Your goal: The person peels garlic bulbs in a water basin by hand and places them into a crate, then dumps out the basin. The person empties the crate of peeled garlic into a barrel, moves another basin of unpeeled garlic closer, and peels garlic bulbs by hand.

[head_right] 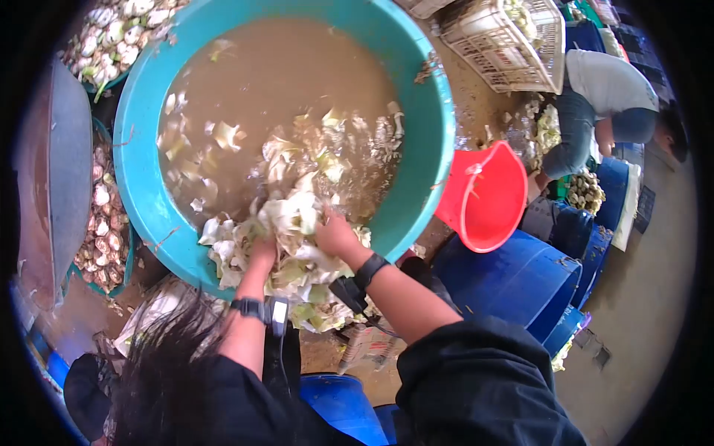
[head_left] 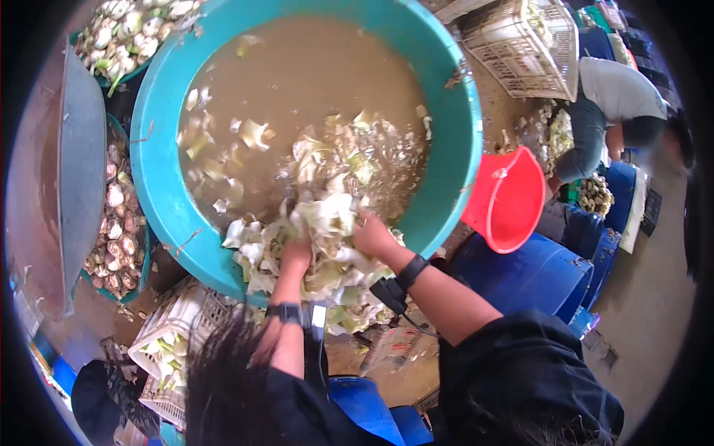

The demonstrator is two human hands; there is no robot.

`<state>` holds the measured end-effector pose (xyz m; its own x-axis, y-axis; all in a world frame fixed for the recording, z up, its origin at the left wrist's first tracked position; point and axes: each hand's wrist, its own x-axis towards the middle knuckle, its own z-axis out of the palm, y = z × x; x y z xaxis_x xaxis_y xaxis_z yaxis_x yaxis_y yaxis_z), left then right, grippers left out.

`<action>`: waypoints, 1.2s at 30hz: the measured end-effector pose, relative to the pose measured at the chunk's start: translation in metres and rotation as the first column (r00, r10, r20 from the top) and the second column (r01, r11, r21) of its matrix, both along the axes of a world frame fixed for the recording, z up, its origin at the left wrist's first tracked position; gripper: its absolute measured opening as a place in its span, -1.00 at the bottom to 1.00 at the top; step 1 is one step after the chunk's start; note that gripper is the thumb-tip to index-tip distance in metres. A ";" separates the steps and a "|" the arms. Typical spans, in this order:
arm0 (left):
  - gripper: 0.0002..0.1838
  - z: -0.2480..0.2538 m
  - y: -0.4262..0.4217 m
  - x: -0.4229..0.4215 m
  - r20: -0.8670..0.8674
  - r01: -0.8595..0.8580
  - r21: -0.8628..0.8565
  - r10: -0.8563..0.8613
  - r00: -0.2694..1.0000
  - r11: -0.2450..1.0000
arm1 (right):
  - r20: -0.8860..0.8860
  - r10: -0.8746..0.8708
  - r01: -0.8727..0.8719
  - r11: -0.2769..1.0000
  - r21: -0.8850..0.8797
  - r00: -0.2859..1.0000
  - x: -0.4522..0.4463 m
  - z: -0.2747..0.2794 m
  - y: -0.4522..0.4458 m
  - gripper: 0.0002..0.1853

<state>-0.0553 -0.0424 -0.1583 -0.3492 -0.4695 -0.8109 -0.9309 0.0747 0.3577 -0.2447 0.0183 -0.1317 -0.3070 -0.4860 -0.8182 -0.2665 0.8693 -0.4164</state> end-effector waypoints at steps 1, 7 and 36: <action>-0.42 0.067 -0.008 -0.020 -0.012 -0.597 -0.032 0.597 0.802 0.801 | -0.216 0.015 -0.073 0.963 -0.261 0.976 -0.014 0.036 -0.009 -0.61; -0.39 0.113 0.065 0.013 -0.342 -0.731 -0.465 0.660 0.669 0.500 | -0.382 0.921 -0.987 0.125 0.098 0.079 -0.090 0.056 -0.023 -0.51; -0.33 0.241 0.179 -0.063 -0.416 -0.852 0.249 0.743 -0.524 -0.461 | 0.224 -0.297 0.321 0.944 -0.078 0.928 -0.292 0.277 -0.003 -0.70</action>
<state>-0.1179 0.1365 0.0822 0.5885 -0.4365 -0.6806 0.4214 -0.5528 0.7189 -0.5363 0.0151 0.1450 -0.2867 -0.4856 -0.8258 0.1099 0.8396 -0.5319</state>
